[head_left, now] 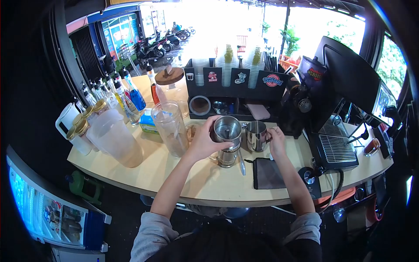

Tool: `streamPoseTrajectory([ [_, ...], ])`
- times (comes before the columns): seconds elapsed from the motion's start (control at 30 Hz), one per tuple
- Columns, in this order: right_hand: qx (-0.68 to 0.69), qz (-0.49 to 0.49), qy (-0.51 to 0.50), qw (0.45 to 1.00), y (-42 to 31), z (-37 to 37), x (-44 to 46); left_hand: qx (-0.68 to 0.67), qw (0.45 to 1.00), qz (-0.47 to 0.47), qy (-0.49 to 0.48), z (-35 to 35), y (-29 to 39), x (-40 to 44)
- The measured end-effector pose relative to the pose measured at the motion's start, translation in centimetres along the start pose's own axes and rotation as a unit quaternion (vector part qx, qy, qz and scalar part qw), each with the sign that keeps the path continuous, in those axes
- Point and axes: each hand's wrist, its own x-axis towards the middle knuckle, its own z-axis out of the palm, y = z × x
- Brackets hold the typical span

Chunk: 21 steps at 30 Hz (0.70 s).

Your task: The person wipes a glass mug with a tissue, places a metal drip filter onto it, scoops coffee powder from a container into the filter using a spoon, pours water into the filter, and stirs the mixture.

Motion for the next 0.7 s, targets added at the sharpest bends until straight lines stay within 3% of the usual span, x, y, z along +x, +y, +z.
streamPoseTrajectory([
  [0.3,0.034,0.014,0.01,0.999,1.4,0.2,-0.7,0.008,1.0,0.012,-0.028,0.2,0.0,-0.1],
  [0.7,-0.065,0.08,0.034,0.994,1.3,-0.5,-1.6,0.017,0.998,0.004,-0.058,0.1,-0.1,-0.1],
])
